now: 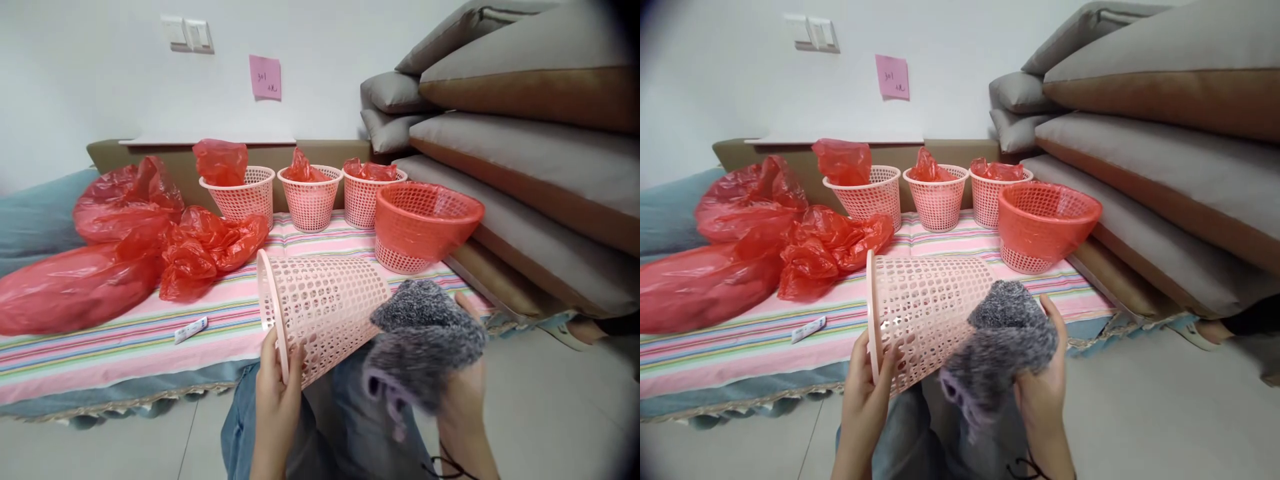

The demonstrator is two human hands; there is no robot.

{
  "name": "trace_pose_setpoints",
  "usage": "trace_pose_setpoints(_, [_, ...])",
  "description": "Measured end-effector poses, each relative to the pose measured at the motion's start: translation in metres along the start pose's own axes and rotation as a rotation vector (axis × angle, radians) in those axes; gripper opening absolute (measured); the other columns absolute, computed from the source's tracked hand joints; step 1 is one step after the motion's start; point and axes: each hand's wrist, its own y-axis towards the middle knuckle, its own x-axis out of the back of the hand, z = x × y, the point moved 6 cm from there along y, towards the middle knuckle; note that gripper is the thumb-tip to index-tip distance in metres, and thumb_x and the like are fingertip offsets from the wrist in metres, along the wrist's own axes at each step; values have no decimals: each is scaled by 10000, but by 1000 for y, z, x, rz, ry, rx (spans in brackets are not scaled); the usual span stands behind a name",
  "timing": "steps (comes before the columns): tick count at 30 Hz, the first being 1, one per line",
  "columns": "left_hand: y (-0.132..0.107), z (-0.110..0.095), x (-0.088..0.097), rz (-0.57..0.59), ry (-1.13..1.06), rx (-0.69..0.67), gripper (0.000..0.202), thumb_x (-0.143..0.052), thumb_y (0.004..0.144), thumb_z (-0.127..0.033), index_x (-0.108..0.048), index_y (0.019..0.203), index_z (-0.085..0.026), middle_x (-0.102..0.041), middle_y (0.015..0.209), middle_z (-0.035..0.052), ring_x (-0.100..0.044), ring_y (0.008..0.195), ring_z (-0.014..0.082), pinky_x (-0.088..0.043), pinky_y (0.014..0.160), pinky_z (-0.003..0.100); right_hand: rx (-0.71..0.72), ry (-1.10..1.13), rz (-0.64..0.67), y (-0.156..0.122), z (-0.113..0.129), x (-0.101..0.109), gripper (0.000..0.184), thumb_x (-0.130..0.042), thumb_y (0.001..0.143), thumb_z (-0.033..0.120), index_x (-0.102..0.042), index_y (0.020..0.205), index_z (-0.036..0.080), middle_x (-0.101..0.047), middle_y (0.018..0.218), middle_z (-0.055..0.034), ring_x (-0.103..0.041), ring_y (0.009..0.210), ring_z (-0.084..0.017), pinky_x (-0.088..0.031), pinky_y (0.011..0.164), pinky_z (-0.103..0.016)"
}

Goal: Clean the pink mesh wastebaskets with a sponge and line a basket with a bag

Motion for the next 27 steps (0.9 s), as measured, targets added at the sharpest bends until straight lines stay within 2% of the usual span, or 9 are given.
trace_pose_setpoints(4, [0, 0, 6, -29, 19, -7, 532, -634, 838, -500, -473, 1273, -239, -686, 1058, 78, -691, 939, 207, -559, 736, 276, 449, -252, 351, 28, 60, -26, 510, -741, 778, 263, -571, 1251, 351, -608, 1342, -47, -515, 1300, -308, -331, 1127, -595])
trace_pose_setpoints(6, [1, -2, 7, -33, 27, -7, 532, -629, 840, -501, -468, 1271, -233, -676, 1080, 84, -678, 981, 215, -553, 782, 296, 521, -408, 554, 33, 63, -52, 477, -675, 838, 249, -550, 1281, 374, -589, 1373, -28, -433, 1372, -315, -220, 1156, -659])
trace_pose_setpoints(8, [1, -3, 7, -28, 30, -3, 532, -626, 840, -504, -469, 1271, -234, -671, 1105, 87, -673, 996, 219, -546, 831, 322, 531, -529, 629, 32, 54, -72, 503, -617, 879, 240, -493, 1346, 378, -536, 1431, -29, -351, 1423, -320, -177, 1152, -695])
trace_pose_setpoints(11, [0, 0, 7, -23, 44, 9, 503, -609, 853, -501, -478, 1268, -250, -672, 1091, 73, -671, 984, 216, -542, 855, 330, 522, -547, 493, 23, 41, -86, 578, -614, 885, 254, -404, 1417, 338, -436, 1495, -81, -316, 1435, -325, -273, 1127, -670])
trace_pose_setpoints(14, [0, 4, 8, -17, 65, 14, 444, -581, 876, -489, -492, 1245, -258, -665, 1086, 70, -664, 988, 215, -546, 837, 315, 541, -512, 207, 6, 38, -78, 536, -662, 856, 243, -466, 1350, 314, -522, 1337, -110, -433, 1334, -310, -392, 1075, -586])
trace_pose_setpoints(16, [-1, 4, 8, -27, 76, 5, 424, -569, 885, -480, -496, 1238, -256, -662, 1077, 66, -666, 965, 209, -547, 824, 307, 550, -540, 130, -8, 38, -76, 449, -649, 864, 216, -526, 1283, 320, -580, 1200, -92, -502, 1245, -291, -425, 1045, -540])
trace_pose_setpoints(18, [-1, 1, 8, -39, 91, -8, 413, -565, 890, -471, -501, 1236, -256, -664, 1076, 59, -664, 964, 203, -541, 832, 299, 520, -576, 220, -18, 34, -81, 471, -646, 872, 283, -503, 1320, 310, -590, 1224, -98, -514, 1232, -298, -428, 1038, -535])
trace_pose_setpoints(22, [-4, -10, 2, 5, 84, -36, 438, -597, 877, -447, -490, 1265, -276, -663, 1173, 53, -640, 1082, 212, -510, 909, 291, 443, -639, 468, -27, 15, -98, 834, -658, 823, 522, -275, 1502, 228, -441, 1487, -145, -387, 1380, -364, -347, 1095, -617])
trace_pose_setpoints(27, [-8, -10, -2, -38, 68, -40, 477, -554, 908, -437, -451, 1345, -275, -603, 1284, 84, -580, 1209, 237, -468, 1005, 346, 441, -528, 453, -15, 7, -94, 542, -524, 931, 342, -404, 1454, 261, -509, 1456, -85, -430, 1381, -291, -341, 1138, -563])
